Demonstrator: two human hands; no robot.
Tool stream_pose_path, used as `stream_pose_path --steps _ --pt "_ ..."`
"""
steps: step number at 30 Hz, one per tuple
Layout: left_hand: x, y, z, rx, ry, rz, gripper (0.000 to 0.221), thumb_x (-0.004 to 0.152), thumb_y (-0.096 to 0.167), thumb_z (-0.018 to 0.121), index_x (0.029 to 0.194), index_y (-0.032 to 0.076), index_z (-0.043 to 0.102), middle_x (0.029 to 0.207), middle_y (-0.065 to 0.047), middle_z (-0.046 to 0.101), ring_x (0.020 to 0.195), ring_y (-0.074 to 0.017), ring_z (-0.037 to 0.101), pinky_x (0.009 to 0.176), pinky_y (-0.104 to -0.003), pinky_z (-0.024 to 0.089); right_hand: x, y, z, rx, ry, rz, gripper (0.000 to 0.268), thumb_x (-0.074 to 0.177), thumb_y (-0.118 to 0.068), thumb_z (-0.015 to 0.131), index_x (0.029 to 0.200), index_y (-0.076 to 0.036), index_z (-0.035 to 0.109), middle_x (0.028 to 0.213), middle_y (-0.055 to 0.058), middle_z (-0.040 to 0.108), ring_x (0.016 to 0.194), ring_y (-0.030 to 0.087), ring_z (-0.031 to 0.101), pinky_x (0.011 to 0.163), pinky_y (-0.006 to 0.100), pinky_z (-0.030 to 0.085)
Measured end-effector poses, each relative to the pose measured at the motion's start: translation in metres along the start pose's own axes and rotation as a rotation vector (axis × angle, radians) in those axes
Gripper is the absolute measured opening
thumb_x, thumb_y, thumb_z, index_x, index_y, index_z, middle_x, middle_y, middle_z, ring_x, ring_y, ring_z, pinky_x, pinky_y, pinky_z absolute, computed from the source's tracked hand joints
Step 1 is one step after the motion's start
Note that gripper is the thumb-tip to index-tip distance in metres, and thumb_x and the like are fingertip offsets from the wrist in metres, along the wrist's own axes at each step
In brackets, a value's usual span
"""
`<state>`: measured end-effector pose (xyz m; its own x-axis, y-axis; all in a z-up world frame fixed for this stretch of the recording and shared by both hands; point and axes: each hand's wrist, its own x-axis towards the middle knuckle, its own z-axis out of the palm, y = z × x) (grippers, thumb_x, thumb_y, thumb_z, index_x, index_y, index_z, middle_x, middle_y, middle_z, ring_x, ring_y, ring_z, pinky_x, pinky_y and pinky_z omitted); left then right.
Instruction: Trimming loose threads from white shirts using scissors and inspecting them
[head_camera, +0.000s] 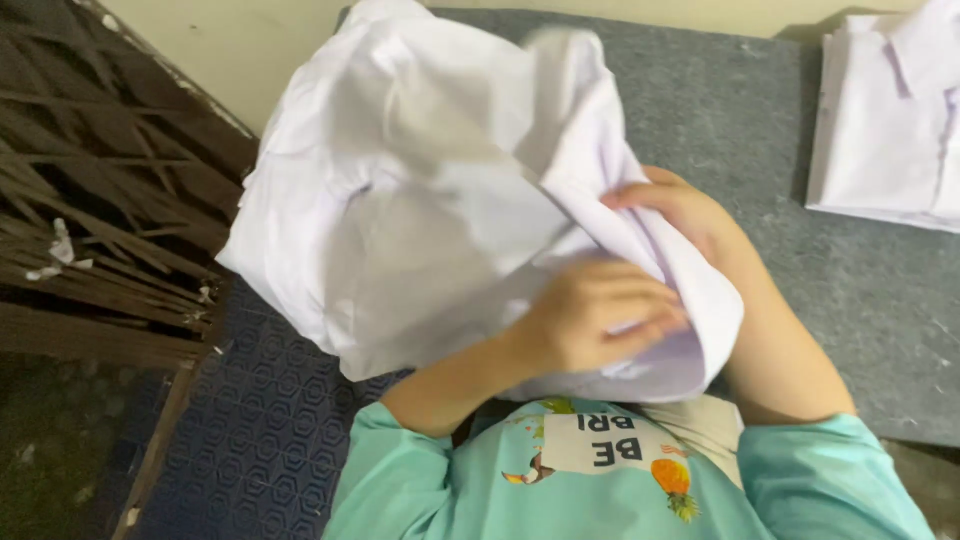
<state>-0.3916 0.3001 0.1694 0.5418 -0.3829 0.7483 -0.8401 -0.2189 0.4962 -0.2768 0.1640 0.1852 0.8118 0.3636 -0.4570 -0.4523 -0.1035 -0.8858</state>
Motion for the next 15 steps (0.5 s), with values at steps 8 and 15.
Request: stream_pose_path --steps 8,15 --pt "0.017 -0.083 -0.051 0.37 -0.343 -0.817 0.14 0.056 0.069 0.094 0.159 0.006 0.024 0.164 -0.017 0.036 0.147 -0.035 0.04 0.118 -0.044 0.032 -0.088 0.031 -0.09 0.285 0.224 -0.066 0.045 0.072 -0.008 0.056 0.115 -0.004 0.067 0.09 0.012 0.069 0.078 0.025 0.066 0.067 0.034 0.05" --pt "0.128 -0.057 0.043 -0.158 -0.579 -0.811 0.029 0.103 0.036 0.046 0.093 0.016 0.064 0.063 0.002 0.075 0.048 -0.0102 0.071 0.054 -0.027 0.058 -0.115 0.011 -0.172 0.297 0.121 -0.455 0.049 0.094 -0.03 0.073 0.137 -0.009 0.064 0.121 0.004 0.073 0.106 0.016 0.073 0.094 0.027 0.06"
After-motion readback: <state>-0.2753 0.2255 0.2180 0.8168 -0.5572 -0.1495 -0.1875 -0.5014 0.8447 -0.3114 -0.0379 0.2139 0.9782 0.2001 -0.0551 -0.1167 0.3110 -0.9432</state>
